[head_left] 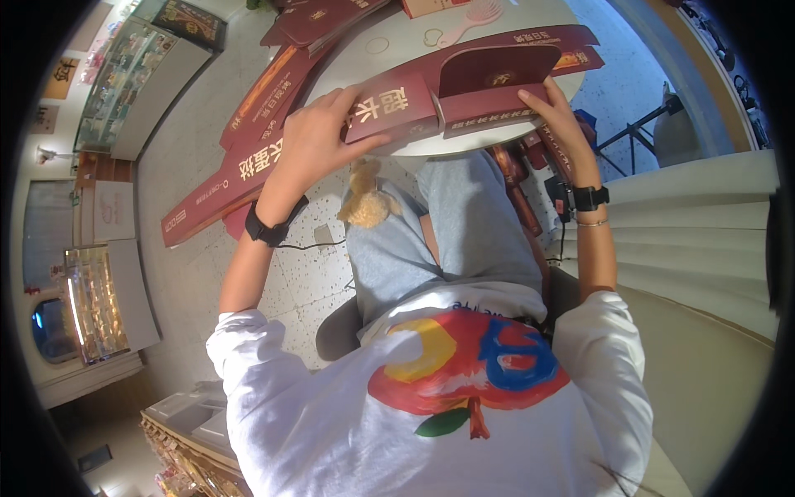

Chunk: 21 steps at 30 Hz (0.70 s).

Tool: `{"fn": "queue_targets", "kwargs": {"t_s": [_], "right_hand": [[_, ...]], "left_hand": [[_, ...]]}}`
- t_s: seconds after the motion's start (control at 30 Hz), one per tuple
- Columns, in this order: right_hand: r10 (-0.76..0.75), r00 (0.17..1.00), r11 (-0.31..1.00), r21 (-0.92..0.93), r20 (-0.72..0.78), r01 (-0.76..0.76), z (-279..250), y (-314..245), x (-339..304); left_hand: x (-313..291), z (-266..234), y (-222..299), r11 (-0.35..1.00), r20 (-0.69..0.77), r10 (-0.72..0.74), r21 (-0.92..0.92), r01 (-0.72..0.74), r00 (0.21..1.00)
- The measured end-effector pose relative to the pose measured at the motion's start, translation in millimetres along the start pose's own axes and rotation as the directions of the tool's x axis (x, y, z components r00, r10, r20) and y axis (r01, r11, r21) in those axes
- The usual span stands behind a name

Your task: The person assembles flat-packed cardboard boxes by folding and interlocking the flaps. They handle multiple identical red boxes, folding side panels and locking tabs to form rectangular containers.

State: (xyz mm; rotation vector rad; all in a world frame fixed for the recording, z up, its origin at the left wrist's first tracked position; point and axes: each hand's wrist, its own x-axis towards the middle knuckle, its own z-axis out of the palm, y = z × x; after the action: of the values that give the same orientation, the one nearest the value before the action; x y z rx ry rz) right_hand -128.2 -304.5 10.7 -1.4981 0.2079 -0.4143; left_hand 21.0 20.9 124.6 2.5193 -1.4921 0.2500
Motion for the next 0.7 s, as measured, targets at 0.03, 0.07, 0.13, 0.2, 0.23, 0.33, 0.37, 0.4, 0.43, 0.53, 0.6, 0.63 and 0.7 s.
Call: {"fn": "queue_targets", "kwargs": {"t_s": [0.03,0.07,0.13,0.2,0.23,0.33,0.37,0.4,0.43,0.53,0.6,0.63,0.7], "right_hand": [[-0.017,0.999,1.000,0.005,-0.031,0.017,-3.8,3.9,-1.7],[-0.032,0.998,0.999,0.010,-0.063,0.033,-4.9,4.4,-3.6],[-0.036,0.996,0.966,0.254,-0.083,0.056,-0.3,2.1,-13.0],[0.028,0.993,0.885,0.464,-0.115,0.029,1.5,-3.3,-29.3],[-0.060,0.996,0.872,0.482,-0.070,0.086,6.5,-11.4,-37.2],[-0.272,0.961,0.886,0.403,0.055,0.228,20.3,-43.0,-56.2],[-0.349,0.934,0.850,0.446,0.080,0.280,23.5,-52.6,-57.5],[-0.425,0.900,0.808,0.490,0.101,0.326,26.9,-62.5,-58.3],[-0.505,0.856,0.755,0.537,0.112,0.375,28.9,-73.9,-56.8],[-0.637,0.676,0.695,0.655,0.370,0.297,16.8,-97.7,-20.1],[-0.652,0.584,0.712,0.655,0.484,0.253,5.9,-110.2,0.2],[-0.627,0.589,0.736,0.634,0.509,0.237,4.0,-113.9,1.0],[-0.582,0.595,0.778,0.592,0.554,0.209,-0.7,-121.9,3.4]], "left_hand": [[-4.1,-8.5,4.6,1.000,-0.016,-0.002,-0.010,0.002,1.000],[-9.3,-16.3,9.4,1.000,-0.030,-0.003,-0.020,0.002,1.000],[-28.8,-31.1,19.2,0.999,-0.094,0.022,-0.024,-0.024,0.995],[-54.2,-50.4,39.7,0.998,-0.070,-0.036,-0.050,0.033,0.997],[-65.4,-61.3,53.4,0.998,-0.079,-0.054,-0.018,0.053,0.995],[-101.3,-76.6,83.4,0.964,-0.158,-0.089,-0.264,0.045,0.983],[-109.6,-75.6,87.9,0.932,-0.253,-0.064,-0.362,-0.033,0.965],[-115.8,-75.0,91.1,0.897,-0.220,-0.074,-0.440,-0.031,0.973],[-116.1,-74.1,92.9,0.876,-0.205,-0.079,-0.481,-0.030,0.976],[-108.3,-65.4,96.1,0.860,-0.169,-0.087,-0.510,-0.012,0.982],[-111.5,-50.3,101.8,0.848,-0.154,-0.188,-0.524,0.081,0.970],[-109.6,-43.2,106.4,0.866,-0.180,-0.187,-0.495,0.076,0.966],[-108.4,-30.9,107.8,0.814,-0.155,-0.171,-0.578,0.051,0.973]]}}
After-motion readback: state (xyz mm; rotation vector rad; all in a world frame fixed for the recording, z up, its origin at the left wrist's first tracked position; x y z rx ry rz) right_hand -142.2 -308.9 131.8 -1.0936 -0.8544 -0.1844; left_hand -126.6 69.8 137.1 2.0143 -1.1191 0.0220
